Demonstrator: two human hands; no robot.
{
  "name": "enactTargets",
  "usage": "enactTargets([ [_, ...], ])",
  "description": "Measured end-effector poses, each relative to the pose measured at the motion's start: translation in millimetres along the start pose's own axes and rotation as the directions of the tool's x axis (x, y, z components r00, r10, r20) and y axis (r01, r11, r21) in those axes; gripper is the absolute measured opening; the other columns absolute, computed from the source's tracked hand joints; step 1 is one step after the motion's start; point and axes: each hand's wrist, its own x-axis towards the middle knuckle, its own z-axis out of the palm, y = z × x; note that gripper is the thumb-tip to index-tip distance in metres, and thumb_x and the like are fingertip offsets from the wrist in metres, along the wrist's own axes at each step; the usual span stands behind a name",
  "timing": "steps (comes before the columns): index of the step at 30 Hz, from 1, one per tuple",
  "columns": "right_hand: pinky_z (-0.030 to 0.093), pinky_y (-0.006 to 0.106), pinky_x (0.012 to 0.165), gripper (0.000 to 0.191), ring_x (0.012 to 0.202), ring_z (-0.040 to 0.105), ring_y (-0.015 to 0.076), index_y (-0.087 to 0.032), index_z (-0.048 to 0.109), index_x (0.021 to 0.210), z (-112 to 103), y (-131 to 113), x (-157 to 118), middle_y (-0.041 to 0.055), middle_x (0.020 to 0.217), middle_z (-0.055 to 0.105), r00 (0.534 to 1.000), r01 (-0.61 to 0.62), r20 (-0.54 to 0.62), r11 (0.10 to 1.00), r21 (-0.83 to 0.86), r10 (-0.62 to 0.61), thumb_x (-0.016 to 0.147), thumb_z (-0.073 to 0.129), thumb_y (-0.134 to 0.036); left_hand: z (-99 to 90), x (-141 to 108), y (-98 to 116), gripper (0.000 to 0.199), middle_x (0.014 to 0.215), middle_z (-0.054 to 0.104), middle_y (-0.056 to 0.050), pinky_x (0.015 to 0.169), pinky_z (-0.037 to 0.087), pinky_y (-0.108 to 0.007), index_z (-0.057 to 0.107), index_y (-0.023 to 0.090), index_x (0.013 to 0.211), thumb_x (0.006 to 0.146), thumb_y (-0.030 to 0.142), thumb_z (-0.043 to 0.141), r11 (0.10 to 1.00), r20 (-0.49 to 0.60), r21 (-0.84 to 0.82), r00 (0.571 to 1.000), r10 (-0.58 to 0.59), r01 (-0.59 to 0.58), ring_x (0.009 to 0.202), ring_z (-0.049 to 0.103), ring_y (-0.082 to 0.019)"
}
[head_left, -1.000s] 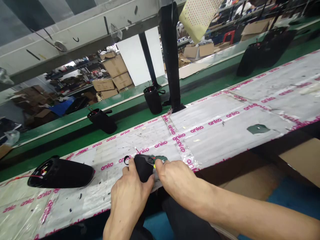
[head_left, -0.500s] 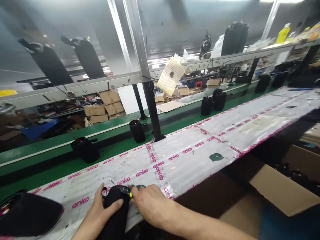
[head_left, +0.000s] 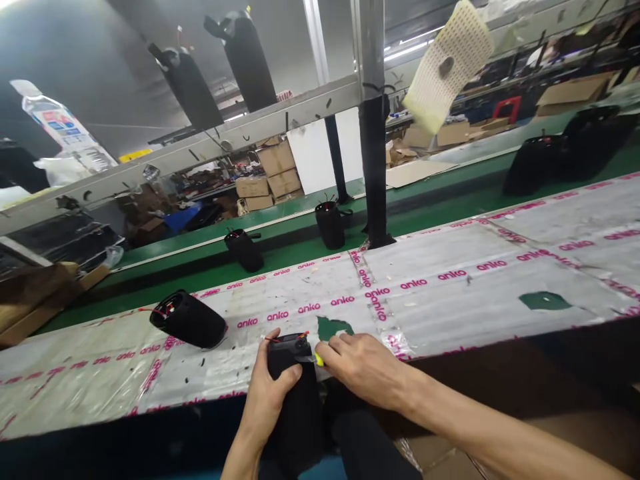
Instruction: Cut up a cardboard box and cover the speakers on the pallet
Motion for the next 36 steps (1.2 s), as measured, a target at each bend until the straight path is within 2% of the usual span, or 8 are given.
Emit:
enactTargets([
  [3,0.04,0.032,0.056,0.005,0.072,0.066,0.0195,-0.02,0.048,0.108,-2.2,-2.5,1.0,0.0011,0.085,0.064,0.997,-0.071,-0.037,0.995,0.065,0.073,0.103,0.048,-0.02,-2.1,2.1,-7.5,0.084,0.114,0.071,-0.01,0.093,0.054,-0.047,0.049,0.023,0.142,0.068,0.052,0.077,0.997,-0.011,-0.073,1.0,-0.002,0.001,0.102,0.069,-0.033],
  [6,0.032,0.032,0.05,0.001,0.067,0.066,0.0193,-0.02,0.048,0.105,-6.1,-13.2,3.2,0.0015,0.082,0.065,0.982,-0.183,0.052,0.982,0.042,0.181,0.103,0.048,-0.02,-0.4,-0.2,-12.1,0.085,0.113,0.071,-0.008,0.094,0.053,-0.046,0.046,0.025,0.143,0.069,0.052,0.078,0.999,-0.011,-0.048,1.0,0.023,-0.024,0.102,0.068,-0.031],
  [10,0.032,0.032,0.049,0.002,0.063,0.067,0.0192,-0.02,0.047,0.106,-9.0,-31.0,4.6,0.0019,0.081,0.067,0.968,-0.233,0.099,0.972,0.024,0.23,0.105,0.047,-0.021,4.2,-6.7,-13.8,0.082,0.119,0.068,-0.009,0.097,0.051,-0.047,0.043,0.027,0.143,0.073,0.053,0.077,0.999,-0.053,0.0,0.998,0.034,-0.034,0.106,0.067,-0.031],
  [14,0.033,0.033,0.048,0.003,0.062,0.069,0.0203,-0.02,0.047,0.105,-9.8,-41.1,5.9,0.0019,0.08,0.067,0.957,-0.271,0.105,0.962,-0.001,0.27,0.105,0.048,-0.024,6.7,-9.4,-15.1,0.076,0.127,0.064,-0.009,0.104,0.046,-0.047,0.046,0.026,0.139,0.075,0.052,0.076,0.995,-0.113,0.069,0.99,0.079,-0.072,0.115,0.063,-0.031],
  [20,0.034,0.031,0.048,0.001,0.062,0.069,0.0186,-0.02,0.049,0.104,-11.8,-42.6,8.0,0.0022,0.08,0.068,0.957,-0.261,0.123,0.965,-0.014,0.261,0.104,0.049,-0.021,7.8,-8.7,-16.0,0.072,0.128,0.062,-0.009,0.107,0.043,-0.046,0.045,0.026,0.139,0.077,0.051,0.073,0.987,-0.116,0.129,0.987,0.109,-0.093,0.119,0.059,-0.029],
  [27,0.039,0.031,0.048,0.002,0.06,0.069,0.02,-0.02,0.049,0.105,-14.1,-46.4,6.4,0.0019,0.077,0.067,0.949,-0.289,0.11,0.954,-0.073,0.296,0.103,0.05,-0.021,12.0,-12.0,-9.7,0.073,0.126,0.063,-0.009,0.105,0.045,-0.045,0.043,0.027,0.141,0.077,0.049,0.073,0.99,-0.138,0.133,0.989,0.056,-0.038,0.118,0.061,-0.029],
  [33,0.046,0.029,0.048,0.027,0.058,0.068,0.0204,-0.016,0.052,0.111,-16.0,-60.0,10.6,0.004,0.077,0.067,0.919,-0.319,0.175,0.927,-0.198,0.354,0.087,0.056,-0.004,20.0,-16.0,-5.5,0.077,0.125,0.064,-0.011,0.103,0.047,-0.047,0.043,0.023,0.141,0.075,0.049,0.073,0.984,-0.204,0.176,0.978,0.045,-0.009,0.115,0.064,-0.031],
  [36,0.047,0.029,0.047,0.027,0.057,0.068,0.021,-0.015,0.053,0.11,-13.3,-65.6,12.7,0.0049,0.076,0.066,0.909,-0.346,0.165,0.914,-0.212,0.383,0.087,0.054,-0.003,24.4,-17.4,-5.1,0.08,0.121,0.065,-0.01,0.101,0.049,-0.046,0.042,0.022,0.142,0.073,0.046,0.073,0.981,-0.245,0.194,0.969,0.034,0.015,0.111,0.065,-0.031],
])
